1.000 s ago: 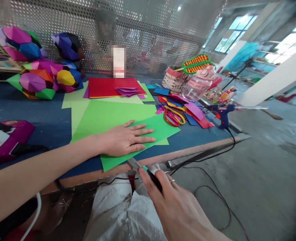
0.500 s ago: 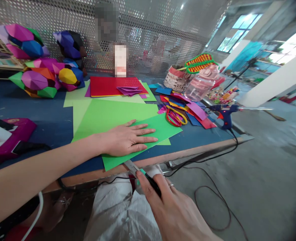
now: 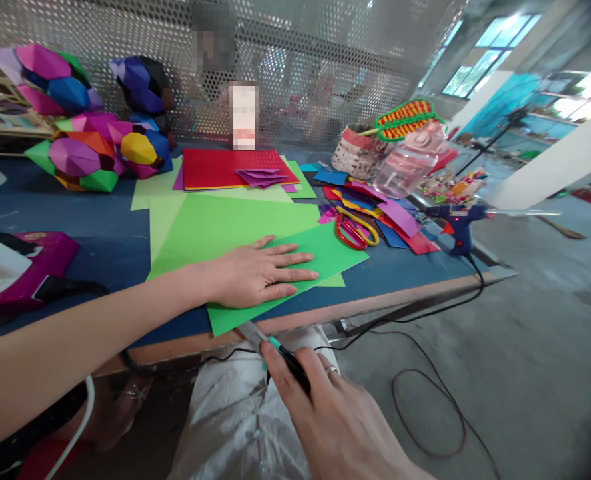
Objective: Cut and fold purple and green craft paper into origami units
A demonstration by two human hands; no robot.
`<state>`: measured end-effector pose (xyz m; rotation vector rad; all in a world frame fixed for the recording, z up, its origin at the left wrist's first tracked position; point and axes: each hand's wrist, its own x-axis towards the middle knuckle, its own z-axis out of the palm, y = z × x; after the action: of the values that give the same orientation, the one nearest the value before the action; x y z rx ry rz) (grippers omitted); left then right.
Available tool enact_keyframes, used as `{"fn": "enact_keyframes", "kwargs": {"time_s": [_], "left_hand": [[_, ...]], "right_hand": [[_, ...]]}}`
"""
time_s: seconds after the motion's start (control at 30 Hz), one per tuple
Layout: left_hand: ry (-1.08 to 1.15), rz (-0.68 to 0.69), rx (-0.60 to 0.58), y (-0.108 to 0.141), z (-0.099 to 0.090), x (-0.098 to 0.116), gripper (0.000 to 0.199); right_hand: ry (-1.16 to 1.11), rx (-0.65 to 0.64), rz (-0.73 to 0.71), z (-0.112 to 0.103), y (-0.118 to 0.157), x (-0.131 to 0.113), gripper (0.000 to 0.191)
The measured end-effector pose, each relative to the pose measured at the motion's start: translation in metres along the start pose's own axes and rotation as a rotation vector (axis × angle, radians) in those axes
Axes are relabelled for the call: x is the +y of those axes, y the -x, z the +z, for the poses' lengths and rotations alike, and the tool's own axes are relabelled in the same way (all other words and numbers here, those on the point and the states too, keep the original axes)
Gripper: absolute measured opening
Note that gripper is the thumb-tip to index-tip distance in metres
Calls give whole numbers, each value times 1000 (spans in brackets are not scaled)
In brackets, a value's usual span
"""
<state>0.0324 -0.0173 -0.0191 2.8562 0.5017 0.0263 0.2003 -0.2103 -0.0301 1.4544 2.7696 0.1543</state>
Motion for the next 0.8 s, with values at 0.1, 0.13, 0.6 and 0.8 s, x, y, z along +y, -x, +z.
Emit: {"fn": "enact_keyframes", "kwargs": {"time_s": [0.1, 0.13, 0.6, 0.8], "left_hand": [[17, 10, 9, 0, 1, -1, 49], [20, 13, 12, 1, 1, -1, 48], [31, 11, 17, 1, -1, 1, 48], [27, 11, 15, 0, -1, 0, 49]], "right_hand": [[17, 7, -12, 1, 0, -1, 73], [19, 9, -18, 1, 0, -1, 74], [18, 8, -79, 2, -9, -3, 67], [32, 6, -86, -3, -11, -4, 63]]}}
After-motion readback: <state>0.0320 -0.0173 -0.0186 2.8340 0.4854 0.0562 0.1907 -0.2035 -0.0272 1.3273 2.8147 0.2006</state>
